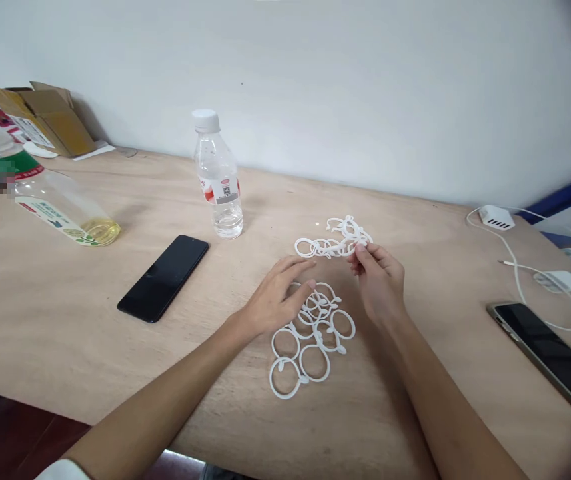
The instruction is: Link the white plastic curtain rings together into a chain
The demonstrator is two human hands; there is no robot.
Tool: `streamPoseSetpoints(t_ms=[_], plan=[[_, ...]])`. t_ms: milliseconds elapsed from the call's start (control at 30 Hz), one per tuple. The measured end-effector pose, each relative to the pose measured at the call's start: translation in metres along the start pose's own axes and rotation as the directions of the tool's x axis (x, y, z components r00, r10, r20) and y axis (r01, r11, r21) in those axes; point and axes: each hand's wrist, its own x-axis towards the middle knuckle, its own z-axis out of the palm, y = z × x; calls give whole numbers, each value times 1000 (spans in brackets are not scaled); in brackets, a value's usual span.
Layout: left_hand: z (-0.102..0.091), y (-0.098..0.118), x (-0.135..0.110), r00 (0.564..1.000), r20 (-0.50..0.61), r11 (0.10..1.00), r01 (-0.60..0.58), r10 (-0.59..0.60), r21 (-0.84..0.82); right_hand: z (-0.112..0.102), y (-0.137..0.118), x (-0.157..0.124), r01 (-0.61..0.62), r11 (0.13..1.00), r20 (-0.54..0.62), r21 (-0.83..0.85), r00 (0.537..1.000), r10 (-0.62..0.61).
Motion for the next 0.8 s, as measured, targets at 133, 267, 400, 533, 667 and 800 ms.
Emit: streamPoseSetpoints(t_ms=[133,267,400,533,667,800], plan=[[2,0,-2,998,-49,998,22,-25,-54,2,-13,-18,-180,976,201,124,968,153],[3,-1,-3,993,-88,994,76,-83,-82,9,-16,-39,-270,956,369,111,905,212],[4,-2,-2,993,-110,995,25,-35,-92,13,-12,-44,-278,957,447,78,868,216],[3,-2,-1,992,-120,997,36,-44,-75,12,-13,-43,-222,975,389,-16,897,211],[1,-1,-1,990,-140,996,10,-22,-86,9,-15,-41,-82,990,302,-113,947,113],[0,1,-1,991,-135,996,-31,18,-90,7,-14,-39,69,985,324,-157,946,-15]])
